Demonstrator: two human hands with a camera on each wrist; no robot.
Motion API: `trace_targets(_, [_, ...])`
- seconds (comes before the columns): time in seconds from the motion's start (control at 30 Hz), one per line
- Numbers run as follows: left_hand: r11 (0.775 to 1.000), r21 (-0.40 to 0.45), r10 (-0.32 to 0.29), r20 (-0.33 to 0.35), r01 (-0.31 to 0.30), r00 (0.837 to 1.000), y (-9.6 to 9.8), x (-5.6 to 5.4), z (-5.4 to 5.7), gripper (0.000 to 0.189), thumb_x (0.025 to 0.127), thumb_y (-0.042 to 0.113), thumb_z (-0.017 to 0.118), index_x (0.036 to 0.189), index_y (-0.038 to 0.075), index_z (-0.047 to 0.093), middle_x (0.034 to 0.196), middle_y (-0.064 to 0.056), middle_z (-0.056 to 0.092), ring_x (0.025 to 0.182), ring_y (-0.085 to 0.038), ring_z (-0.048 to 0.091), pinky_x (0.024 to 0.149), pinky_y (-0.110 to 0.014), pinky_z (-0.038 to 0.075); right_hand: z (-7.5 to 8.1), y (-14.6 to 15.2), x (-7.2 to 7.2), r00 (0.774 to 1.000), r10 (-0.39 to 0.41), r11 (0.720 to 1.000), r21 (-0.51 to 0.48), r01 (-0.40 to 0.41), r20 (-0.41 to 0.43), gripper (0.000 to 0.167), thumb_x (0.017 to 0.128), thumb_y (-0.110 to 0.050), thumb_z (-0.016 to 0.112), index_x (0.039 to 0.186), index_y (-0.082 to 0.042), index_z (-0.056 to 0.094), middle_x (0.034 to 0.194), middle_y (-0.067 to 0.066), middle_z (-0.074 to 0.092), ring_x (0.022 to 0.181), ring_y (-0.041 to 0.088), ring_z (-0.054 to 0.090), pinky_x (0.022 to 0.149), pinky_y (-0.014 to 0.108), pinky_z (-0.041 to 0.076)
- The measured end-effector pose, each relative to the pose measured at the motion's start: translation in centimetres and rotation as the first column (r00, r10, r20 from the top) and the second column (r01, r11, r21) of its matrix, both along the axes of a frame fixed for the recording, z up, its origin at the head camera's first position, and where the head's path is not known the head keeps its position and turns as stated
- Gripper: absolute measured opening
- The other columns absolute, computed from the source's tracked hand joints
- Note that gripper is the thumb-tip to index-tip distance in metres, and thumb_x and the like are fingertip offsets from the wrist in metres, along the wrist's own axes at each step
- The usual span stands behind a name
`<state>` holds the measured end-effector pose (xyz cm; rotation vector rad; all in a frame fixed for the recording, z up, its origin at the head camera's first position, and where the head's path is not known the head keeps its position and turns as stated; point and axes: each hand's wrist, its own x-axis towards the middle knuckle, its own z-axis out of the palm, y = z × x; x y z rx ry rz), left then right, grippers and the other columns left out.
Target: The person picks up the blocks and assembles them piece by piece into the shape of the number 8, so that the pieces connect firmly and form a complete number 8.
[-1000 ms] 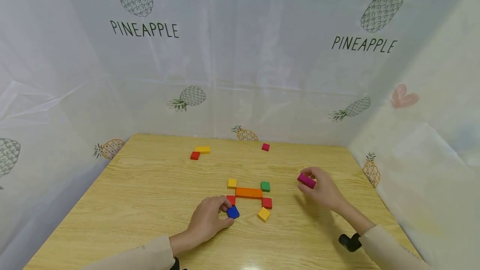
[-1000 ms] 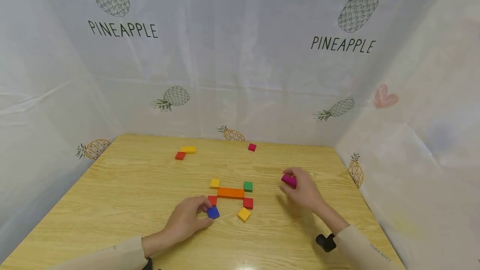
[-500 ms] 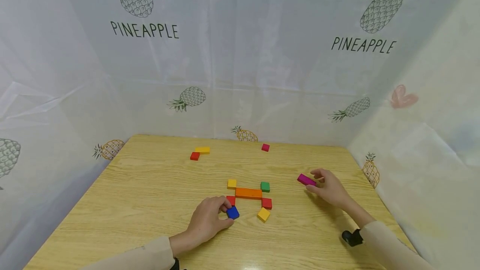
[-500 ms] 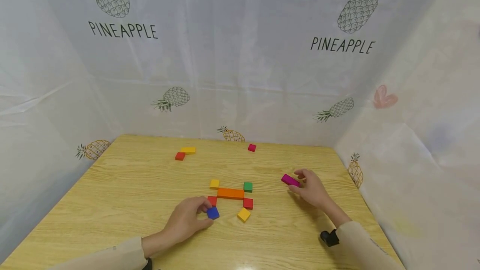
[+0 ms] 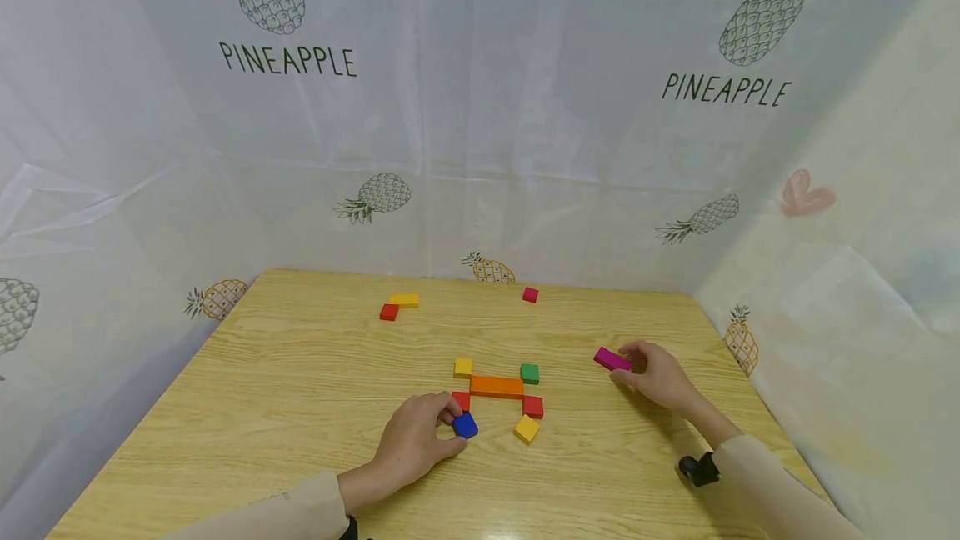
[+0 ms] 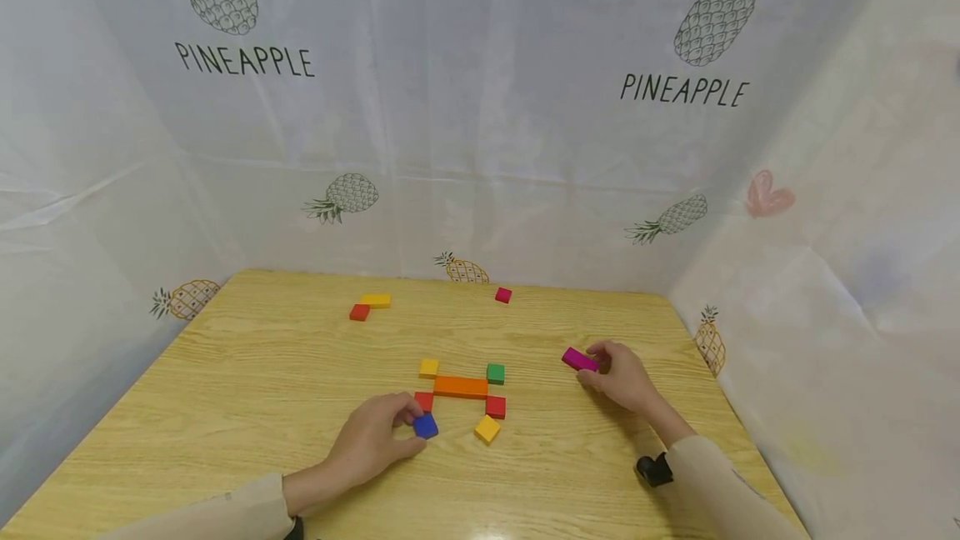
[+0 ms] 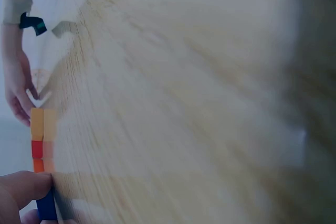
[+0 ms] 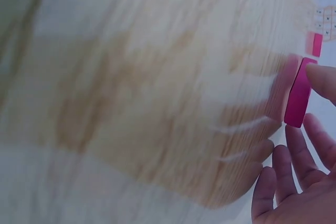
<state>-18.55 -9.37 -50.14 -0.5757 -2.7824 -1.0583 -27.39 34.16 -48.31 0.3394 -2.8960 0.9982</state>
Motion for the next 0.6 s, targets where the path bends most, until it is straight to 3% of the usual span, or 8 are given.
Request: trace_targets(0.6, [1.0,0.0,-0.007,0.009,0.007,1.0,-0.12,0.18,0.2,0.03,0.08,0.025,0.096,0.097,0.022,0.071,0.091,0.014,0.069,0.085,-0.008,0.06,0.073,-0.027,0.047,-0.14,-0.22,-0.3,0.999,0.005,0.999,0.032,-0.004,-0.033,0.035,0.095,-0.015,0.081,0.12,0.006,0.068,0.102,0.012,0.072,0.081,0.017,0.062,0.066,0.028,0.05])
